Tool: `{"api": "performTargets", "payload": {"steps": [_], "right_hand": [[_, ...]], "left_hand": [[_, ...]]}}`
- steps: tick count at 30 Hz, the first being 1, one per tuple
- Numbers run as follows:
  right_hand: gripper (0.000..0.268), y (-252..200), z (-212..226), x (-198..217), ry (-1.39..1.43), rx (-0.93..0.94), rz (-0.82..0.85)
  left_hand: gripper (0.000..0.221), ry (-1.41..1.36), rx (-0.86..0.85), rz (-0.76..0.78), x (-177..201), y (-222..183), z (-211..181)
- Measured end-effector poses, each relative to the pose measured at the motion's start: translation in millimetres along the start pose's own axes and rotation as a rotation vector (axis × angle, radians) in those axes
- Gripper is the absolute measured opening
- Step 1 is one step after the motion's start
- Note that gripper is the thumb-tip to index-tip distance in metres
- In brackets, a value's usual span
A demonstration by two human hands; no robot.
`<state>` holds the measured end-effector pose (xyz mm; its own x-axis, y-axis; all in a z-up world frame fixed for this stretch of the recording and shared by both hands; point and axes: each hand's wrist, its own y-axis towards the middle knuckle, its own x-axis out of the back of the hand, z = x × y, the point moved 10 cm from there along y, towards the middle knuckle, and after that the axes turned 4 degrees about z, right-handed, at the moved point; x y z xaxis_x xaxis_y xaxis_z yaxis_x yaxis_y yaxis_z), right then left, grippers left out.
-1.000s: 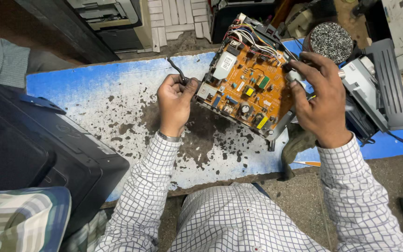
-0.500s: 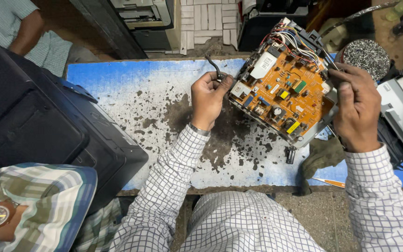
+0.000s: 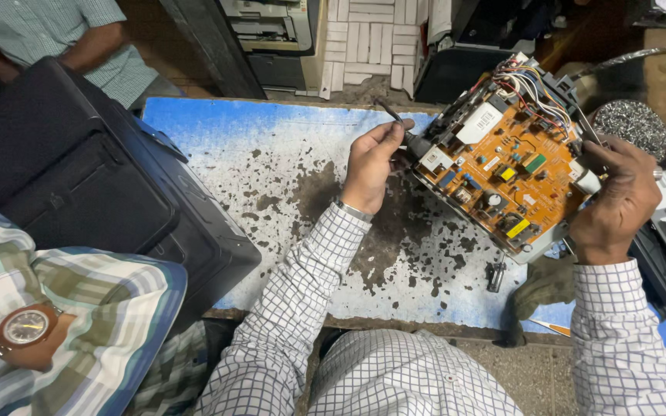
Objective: The person disassembles a printer on a blue workbench, removing the top cover and a circuit board. They then reassemble the printer by placing the cover back on and reconnecting the power cable.
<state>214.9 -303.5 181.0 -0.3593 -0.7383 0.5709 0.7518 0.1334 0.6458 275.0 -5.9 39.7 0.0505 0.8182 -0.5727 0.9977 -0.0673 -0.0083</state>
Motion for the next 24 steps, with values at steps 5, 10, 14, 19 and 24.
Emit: {"api": "performTargets", "payload": {"steps": [5,10,14,19,24], "right_hand": [[0.065,0,-1,2,-0.022,0.03,-0.02],[0.063,2,7,3,-0.053,0.088,-0.038],[0.063,4,1,1,0.041,0.001,-0.036],[0.062,0,6,3,-0.085,0.069,-0.043],[0.063,-5,-6,2,-0.02,0.01,-0.02]], "left_hand": [[0.029,-0.233,0.158,0.116,-7,2,16],[0.023,-0.321,0.063,0.116,-3,14,35],[0.015,-0.404,0.012,0.049,9,23,50],[0.01,-0.433,0.008,0.012,18,25,60],[0.015,-0.347,-0.008,-0.026,6,15,40]]}}
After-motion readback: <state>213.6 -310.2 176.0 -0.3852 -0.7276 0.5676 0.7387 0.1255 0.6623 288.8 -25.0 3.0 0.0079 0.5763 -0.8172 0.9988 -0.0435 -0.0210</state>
